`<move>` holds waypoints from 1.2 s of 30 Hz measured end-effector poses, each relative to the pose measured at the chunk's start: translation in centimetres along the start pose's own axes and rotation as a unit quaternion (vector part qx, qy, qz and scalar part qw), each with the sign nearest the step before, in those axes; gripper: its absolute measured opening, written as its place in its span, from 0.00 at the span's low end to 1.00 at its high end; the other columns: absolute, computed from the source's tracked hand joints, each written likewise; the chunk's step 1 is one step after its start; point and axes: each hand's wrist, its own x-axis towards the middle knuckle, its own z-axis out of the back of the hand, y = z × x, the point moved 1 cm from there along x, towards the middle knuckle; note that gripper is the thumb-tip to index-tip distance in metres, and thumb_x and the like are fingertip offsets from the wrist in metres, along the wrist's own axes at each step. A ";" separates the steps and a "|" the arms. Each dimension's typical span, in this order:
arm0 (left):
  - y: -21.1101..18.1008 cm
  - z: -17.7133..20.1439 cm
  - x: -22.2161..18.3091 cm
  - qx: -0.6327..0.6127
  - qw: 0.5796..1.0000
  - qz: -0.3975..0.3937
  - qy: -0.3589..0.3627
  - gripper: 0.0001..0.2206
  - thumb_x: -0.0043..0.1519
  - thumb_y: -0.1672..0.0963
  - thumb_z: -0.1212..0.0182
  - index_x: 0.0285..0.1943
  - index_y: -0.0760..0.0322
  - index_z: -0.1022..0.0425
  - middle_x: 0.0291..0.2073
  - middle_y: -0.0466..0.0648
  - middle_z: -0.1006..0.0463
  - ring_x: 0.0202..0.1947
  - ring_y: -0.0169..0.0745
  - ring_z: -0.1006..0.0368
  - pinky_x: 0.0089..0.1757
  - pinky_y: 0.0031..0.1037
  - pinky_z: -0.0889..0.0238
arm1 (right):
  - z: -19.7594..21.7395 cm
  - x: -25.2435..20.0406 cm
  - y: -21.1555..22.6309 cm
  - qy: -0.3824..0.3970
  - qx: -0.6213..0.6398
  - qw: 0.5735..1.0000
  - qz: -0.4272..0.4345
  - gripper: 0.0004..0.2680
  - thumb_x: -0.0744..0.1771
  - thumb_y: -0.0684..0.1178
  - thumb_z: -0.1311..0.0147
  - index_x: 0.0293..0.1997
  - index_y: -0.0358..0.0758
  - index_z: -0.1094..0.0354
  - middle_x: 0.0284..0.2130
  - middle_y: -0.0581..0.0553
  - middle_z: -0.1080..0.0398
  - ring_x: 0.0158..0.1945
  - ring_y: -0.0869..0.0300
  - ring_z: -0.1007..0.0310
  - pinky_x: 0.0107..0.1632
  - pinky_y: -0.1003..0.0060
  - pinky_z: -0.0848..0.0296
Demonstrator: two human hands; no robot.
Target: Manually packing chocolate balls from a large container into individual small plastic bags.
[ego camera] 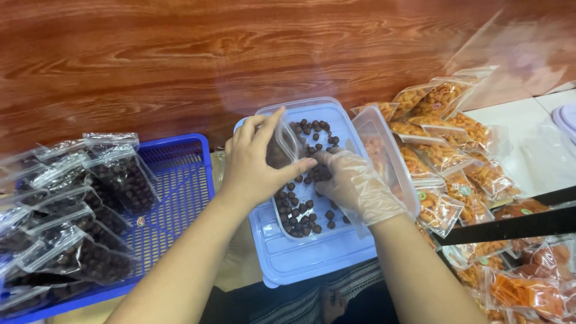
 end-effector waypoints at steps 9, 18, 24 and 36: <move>-0.6 1.0 0.2 0.046 0.990 0.031 0.126 0.48 0.46 0.39 0.28 0.77 0.42 0.44 0.58 0.50 0.37 0.63 0.58 0.44 0.61 0.56 0.61 | 0.0 -0.9 3.4 0.073 0.004 0.993 -0.088 0.20 0.64 0.46 0.42 0.63 0.60 0.30 0.48 0.46 0.24 0.57 0.52 0.24 0.59 0.57 0.26; -0.9 0.5 -0.2 0.089 0.984 -0.006 0.157 0.43 0.48 0.43 0.27 0.74 0.49 0.40 0.60 0.50 0.31 0.63 0.52 0.43 0.60 0.54 0.64 | -2.9 2.3 -0.1 0.019 0.076 0.995 -0.069 0.12 0.63 0.51 0.37 0.50 0.58 0.21 0.41 0.43 0.20 0.53 0.48 0.22 0.55 0.57 0.21; -1.2 0.1 -0.4 0.116 0.980 -0.019 0.158 0.42 0.48 0.44 0.27 0.73 0.53 0.38 0.59 0.51 0.30 0.61 0.51 0.42 0.59 0.55 0.63 | -1.2 1.1 -0.3 0.000 0.141 0.990 -0.023 0.12 0.62 0.54 0.37 0.50 0.67 0.22 0.44 0.49 0.20 0.54 0.51 0.23 0.58 0.57 0.23; -1.7 0.0 -0.1 0.111 0.985 -0.014 0.132 0.40 0.47 0.46 0.25 0.70 0.56 0.33 0.57 0.49 0.26 0.60 0.48 0.38 0.58 0.53 0.62 | 3.0 -2.6 3.0 -0.080 0.418 0.903 -0.059 0.16 0.60 0.47 0.31 0.52 0.58 0.21 0.43 0.48 0.18 0.51 0.60 0.19 0.54 0.65 0.22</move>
